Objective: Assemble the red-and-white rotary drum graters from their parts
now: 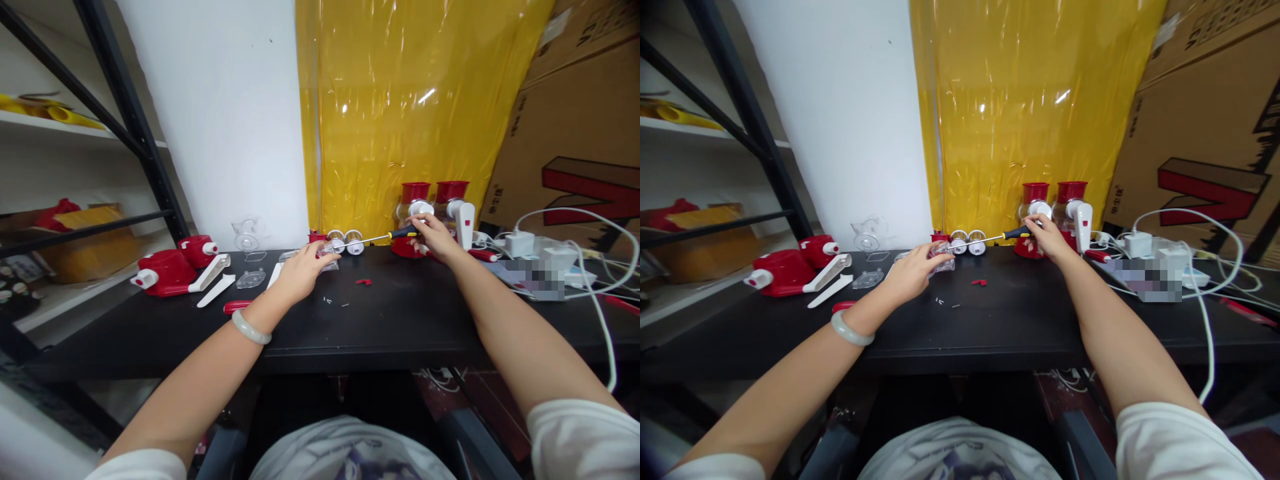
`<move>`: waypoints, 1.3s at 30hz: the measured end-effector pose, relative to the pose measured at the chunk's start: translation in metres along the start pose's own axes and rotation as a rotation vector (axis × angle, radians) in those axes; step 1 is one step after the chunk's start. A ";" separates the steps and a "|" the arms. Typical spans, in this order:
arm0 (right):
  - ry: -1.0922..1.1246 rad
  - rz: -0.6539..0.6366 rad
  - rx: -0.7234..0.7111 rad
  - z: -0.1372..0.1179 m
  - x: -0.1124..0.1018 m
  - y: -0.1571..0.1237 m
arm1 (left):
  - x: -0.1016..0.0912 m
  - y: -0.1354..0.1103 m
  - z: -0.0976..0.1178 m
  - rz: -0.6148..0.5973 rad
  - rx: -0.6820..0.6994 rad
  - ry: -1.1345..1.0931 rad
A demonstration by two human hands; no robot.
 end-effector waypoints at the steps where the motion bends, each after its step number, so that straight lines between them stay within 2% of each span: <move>1: -0.005 0.004 0.000 0.000 0.000 0.000 | 0.000 0.000 0.000 -0.003 -0.003 0.000; 14: 0.175 -0.055 0.066 0.005 0.002 0.004 | 0.000 0.000 0.001 -0.008 -0.003 0.009; 21: 0.140 -0.013 0.047 0.003 0.000 0.001 | 0.001 0.000 0.000 -0.006 -0.002 0.007; 39: 0.076 -0.070 0.033 0.000 0.003 0.000 | 0.000 -0.001 0.000 0.003 0.003 0.004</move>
Point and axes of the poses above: each hand's wrist, its own y-axis towards the middle knuckle, its own x-axis out of the palm, z = x × y, the point moved 9 cm from there along y, towards the middle knuckle, and after that the axes turned 5 degrees about x, right-handed, at the moved point
